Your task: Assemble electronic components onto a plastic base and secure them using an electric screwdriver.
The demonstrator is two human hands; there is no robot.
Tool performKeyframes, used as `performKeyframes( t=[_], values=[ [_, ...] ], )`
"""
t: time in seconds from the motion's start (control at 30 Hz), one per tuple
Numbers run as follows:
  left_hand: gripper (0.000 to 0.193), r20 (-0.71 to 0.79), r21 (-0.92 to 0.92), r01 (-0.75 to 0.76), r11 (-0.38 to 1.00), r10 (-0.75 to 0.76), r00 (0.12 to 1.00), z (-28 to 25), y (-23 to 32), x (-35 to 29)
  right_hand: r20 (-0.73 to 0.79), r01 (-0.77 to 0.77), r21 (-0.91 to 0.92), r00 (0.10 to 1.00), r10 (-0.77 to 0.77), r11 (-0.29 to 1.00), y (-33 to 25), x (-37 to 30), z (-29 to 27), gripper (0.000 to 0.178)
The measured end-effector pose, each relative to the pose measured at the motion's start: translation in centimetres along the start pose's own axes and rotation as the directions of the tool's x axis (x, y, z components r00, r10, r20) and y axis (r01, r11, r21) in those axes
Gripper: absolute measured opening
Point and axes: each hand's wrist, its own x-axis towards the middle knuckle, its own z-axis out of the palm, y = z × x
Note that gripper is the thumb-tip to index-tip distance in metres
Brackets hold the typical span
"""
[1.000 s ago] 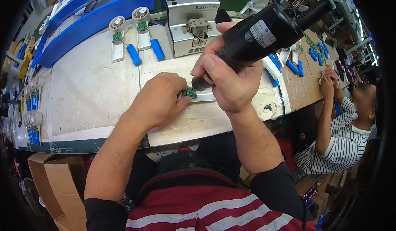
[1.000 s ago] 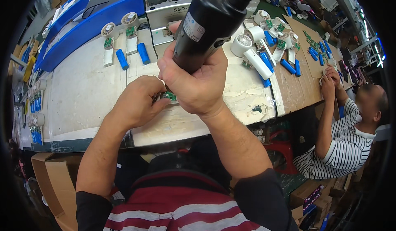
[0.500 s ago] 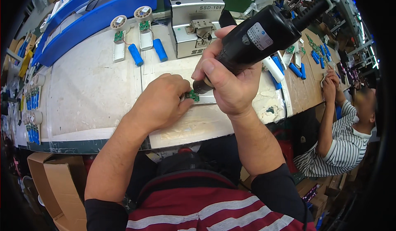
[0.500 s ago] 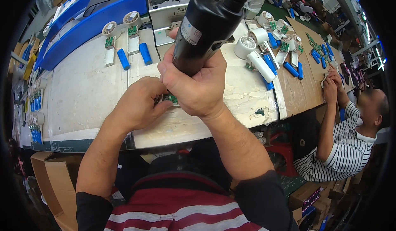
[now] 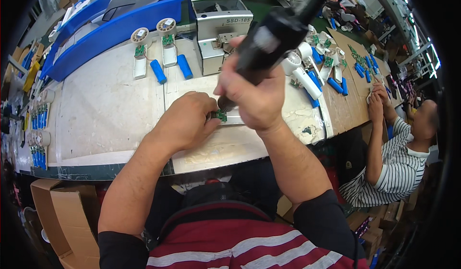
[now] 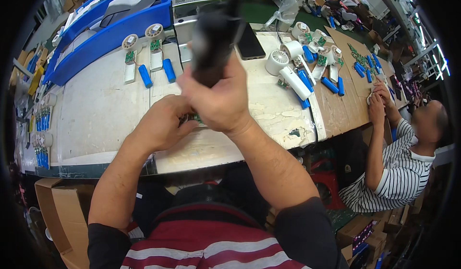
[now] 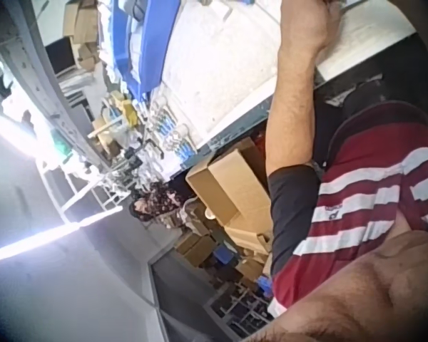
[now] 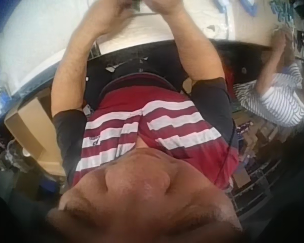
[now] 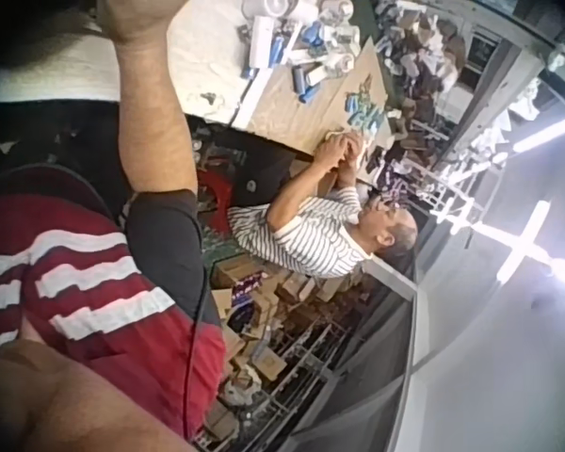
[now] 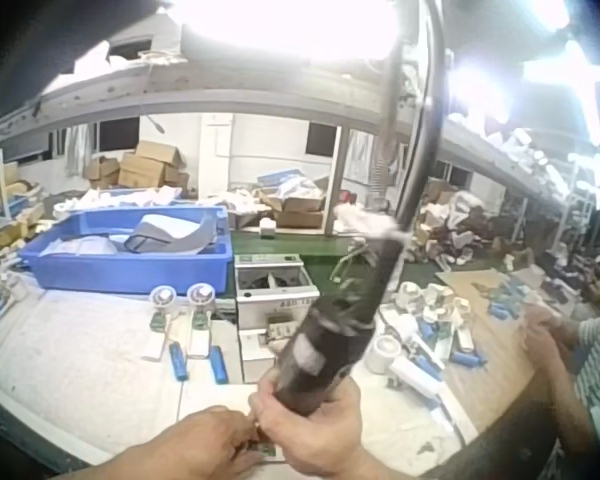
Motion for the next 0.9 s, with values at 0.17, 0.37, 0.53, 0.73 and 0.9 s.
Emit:
performKeyframes(
  t=[0.17,0.37,0.53,0.73,0.9],
  values=[
    [0.018,-0.004,0.035,-0.027,0.999,0.027,1.000,0.5,-0.4,0.0,-0.137,0.100,-0.054,0.985,-0.106,0.994,-1.9,3.0,-2.1,0.052],
    [0.017,-0.010,0.046,-0.008,0.999,0.008,1.000,0.5,-0.2,-0.1,-0.139,0.232,-0.105,0.959,-0.246,0.967,-1.2,6.4,-3.3,0.050],
    [0.016,-0.031,0.049,-0.024,0.999,0.026,0.999,0.5,0.0,-0.2,-0.111,0.223,-0.156,0.964,-0.242,0.962,-0.7,8.1,-3.3,0.048],
    [0.015,-0.047,0.062,-0.049,0.997,0.052,0.998,0.8,-0.5,-0.3,-0.146,0.216,-0.114,0.962,-0.231,0.970,0.2,9.4,-2.7,0.045],
    [0.015,-0.055,0.060,-0.060,0.996,0.063,0.997,0.8,-0.5,-0.2,-0.119,0.233,-0.149,0.960,-0.252,0.961,1.1,9.8,-2.8,0.044]
  ],
)
